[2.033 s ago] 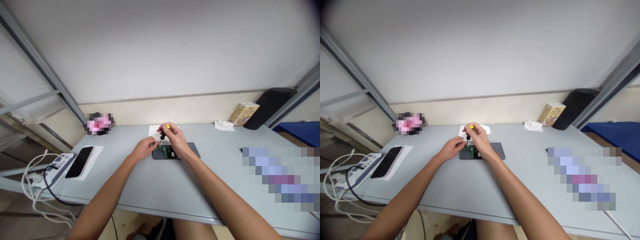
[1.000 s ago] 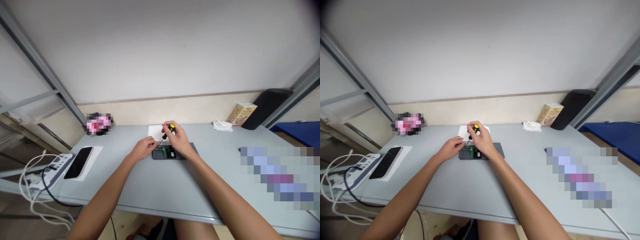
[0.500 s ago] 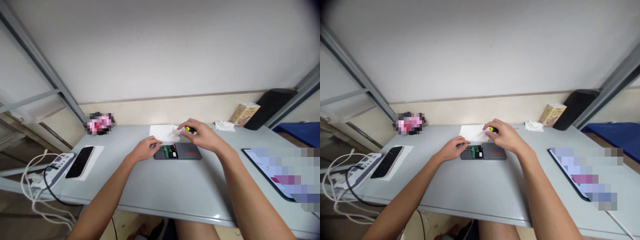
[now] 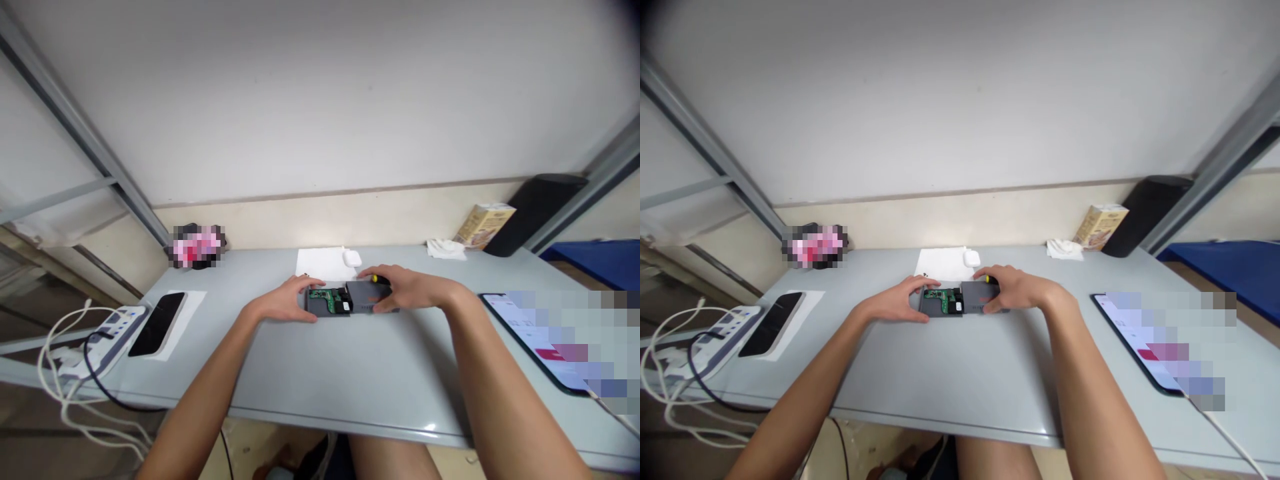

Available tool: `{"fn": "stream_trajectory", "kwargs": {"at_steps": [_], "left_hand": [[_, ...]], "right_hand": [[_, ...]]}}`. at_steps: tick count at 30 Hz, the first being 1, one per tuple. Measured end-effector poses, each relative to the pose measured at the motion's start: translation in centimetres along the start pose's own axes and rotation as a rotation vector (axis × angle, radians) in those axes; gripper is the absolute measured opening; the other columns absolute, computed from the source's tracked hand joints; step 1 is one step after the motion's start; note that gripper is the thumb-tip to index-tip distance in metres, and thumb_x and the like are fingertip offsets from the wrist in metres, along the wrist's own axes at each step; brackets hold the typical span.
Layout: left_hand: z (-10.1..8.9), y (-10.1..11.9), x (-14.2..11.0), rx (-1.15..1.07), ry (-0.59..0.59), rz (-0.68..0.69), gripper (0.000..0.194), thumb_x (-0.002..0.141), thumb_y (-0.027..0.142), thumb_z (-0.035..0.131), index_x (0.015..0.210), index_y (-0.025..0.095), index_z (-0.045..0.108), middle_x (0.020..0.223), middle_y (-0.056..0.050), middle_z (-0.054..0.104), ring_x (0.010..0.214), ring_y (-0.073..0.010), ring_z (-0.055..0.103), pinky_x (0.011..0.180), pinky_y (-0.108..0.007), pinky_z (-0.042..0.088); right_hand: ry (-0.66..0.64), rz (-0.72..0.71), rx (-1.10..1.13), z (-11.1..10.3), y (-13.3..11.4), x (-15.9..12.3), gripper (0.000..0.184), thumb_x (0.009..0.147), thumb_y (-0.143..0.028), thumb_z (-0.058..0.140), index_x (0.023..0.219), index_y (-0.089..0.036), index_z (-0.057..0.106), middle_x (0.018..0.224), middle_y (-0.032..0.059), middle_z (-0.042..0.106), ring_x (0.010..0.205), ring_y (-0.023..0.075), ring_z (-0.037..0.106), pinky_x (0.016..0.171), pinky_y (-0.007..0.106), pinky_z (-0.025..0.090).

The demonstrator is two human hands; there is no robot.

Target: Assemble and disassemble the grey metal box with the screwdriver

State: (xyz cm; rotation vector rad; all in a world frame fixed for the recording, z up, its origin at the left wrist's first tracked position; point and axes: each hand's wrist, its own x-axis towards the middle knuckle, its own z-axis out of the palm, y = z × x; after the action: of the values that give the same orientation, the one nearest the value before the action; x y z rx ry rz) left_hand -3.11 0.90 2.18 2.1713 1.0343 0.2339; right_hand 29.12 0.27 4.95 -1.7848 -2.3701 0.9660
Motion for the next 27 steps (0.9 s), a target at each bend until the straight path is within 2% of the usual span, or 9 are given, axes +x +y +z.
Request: {"fn": "stream_trajectory", "kwargs": {"at_steps": [3,6,9,12,18,23,27], "left_hand": [[0.0,-0.3,0.0,-0.028,0.006,-0.007,0.087,0.073,0.041,0.087,0.152,0.030,0.054,0.137,-0.009,0.059,0.124,-0.0299,0.056,0.110,-0.043,0.047],[0.1,-0.6,0.0,-0.042,0.018,-0.014,0.086,0.073,0.040,0.088,0.152,0.032,0.054,0.138,-0.008,0.060,0.122,-0.0280,0.057,0.108,-0.041,0.048],[0.2,-0.8,0.0,-0.054,0.037,-0.022,0.085,0.074,0.042,0.087,0.152,0.031,0.054,0.141,-0.009,0.059,0.121,-0.0271,0.058,0.105,-0.039,0.049],[0.2,-0.9,0.1,-0.075,0.048,-0.016,0.089,0.072,0.043,0.089,0.153,0.030,0.052,0.143,-0.009,0.060,0.120,-0.0274,0.057,0.103,-0.040,0.050],[0.6,-0.7,0.2,-0.053,0.078,-0.025,0.093,0.069,0.044,0.092,0.152,0.031,0.052,0.140,-0.009,0.061,0.118,-0.0284,0.058,0.102,-0.040,0.049],[1.5,-0.7,0.6,0.028,0.151,0.032,0.093,0.065,0.050,0.095,0.146,0.028,0.055,0.134,-0.010,0.061,0.122,-0.0311,0.057,0.103,-0.041,0.048],[1.9,-0.1,0.8,0.072,0.171,-0.107,0.095,0.061,0.057,0.094,0.140,0.023,0.053,0.120,-0.008,0.063,0.102,-0.0276,0.064,0.081,-0.034,0.050]], "right_hand": [[-0.033,-0.004,0.110,-0.8,-0.1,-0.7,0.080,0.077,-0.055,0.077,0.149,-0.029,0.056,0.130,0.0131,0.069,0.112,0.0337,0.068,0.098,0.045,0.054],[-0.034,-0.046,0.174,-0.7,-0.6,-0.9,0.076,0.078,-0.060,0.077,0.144,-0.027,0.061,0.130,0.0122,0.071,0.107,0.0319,0.070,0.093,0.042,0.056],[-0.009,-0.123,0.225,0.1,-1.1,-0.5,0.066,0.076,-0.055,0.080,0.134,-0.028,0.069,0.119,0.0097,0.076,0.097,0.0299,0.073,0.083,0.040,0.060],[0.031,-0.196,0.248,1.0,-1.6,-0.1,0.058,0.071,-0.045,0.084,0.126,-0.028,0.073,0.122,0.0095,0.073,0.091,0.0273,0.073,0.076,0.038,0.061],[0.020,-0.219,0.163,1.9,-2.1,0.8,0.068,0.063,-0.033,0.087,0.128,-0.029,0.067,0.127,0.0094,0.064,0.102,0.0276,0.067,0.079,0.036,0.059],[0.022,-0.212,0.121,2.2,-2.4,1.2,0.068,0.064,-0.036,0.087,0.128,-0.031,0.065,0.125,0.0088,0.062,0.105,0.0287,0.064,0.082,0.038,0.056],[0.040,-0.235,0.072,2.6,-3.5,1.2,0.069,0.066,-0.039,0.087,0.131,-0.030,0.064,0.122,0.0090,0.062,0.111,0.0314,0.061,0.094,0.043,0.053]]}}
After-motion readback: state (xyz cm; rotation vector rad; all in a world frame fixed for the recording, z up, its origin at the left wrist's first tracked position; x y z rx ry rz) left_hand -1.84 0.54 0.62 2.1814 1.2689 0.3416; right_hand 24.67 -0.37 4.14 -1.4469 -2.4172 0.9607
